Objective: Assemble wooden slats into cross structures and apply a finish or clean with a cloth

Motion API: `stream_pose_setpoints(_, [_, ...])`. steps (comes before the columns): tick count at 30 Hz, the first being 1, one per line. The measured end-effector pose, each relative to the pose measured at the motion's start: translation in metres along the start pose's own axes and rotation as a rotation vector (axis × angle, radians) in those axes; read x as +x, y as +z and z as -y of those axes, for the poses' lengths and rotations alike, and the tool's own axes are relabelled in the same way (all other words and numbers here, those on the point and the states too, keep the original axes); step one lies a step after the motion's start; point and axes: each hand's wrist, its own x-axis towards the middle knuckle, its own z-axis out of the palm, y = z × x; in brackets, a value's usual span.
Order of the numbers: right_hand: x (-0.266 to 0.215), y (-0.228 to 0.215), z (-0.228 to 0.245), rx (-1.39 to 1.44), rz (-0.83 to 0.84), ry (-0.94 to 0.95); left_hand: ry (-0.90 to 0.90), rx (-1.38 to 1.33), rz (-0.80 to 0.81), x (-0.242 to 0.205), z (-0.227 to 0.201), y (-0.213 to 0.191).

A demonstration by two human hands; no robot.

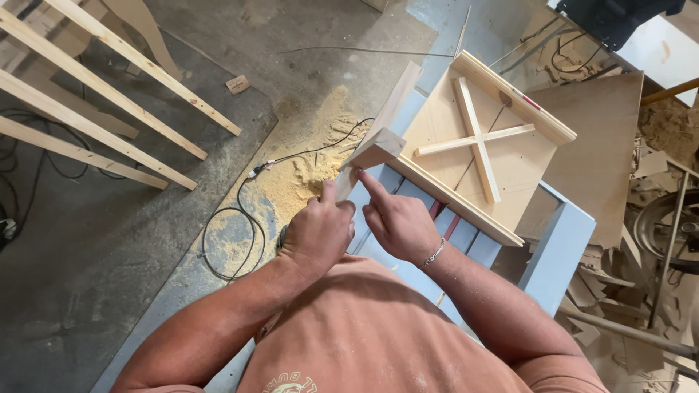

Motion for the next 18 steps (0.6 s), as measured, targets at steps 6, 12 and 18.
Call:
stream_pose_setpoints(6, [0.012, -0.004, -0.001, 0.008, 0.025, -0.021, -0.024, -0.043, 0.025, 0.002, 0.000, -0.012])
stream_pose_setpoints(12, [0.027, -0.006, 0.003, 0.057, 0.086, -0.018, -0.045, -0.056, 0.054, -0.001, 0.005, 0.006])
stream_pose_setpoints(18, [0.003, -0.008, 0.006, 0.384, -0.220, -0.214, -0.137, -0.534, 0.123, -0.006, 0.013, 0.004])
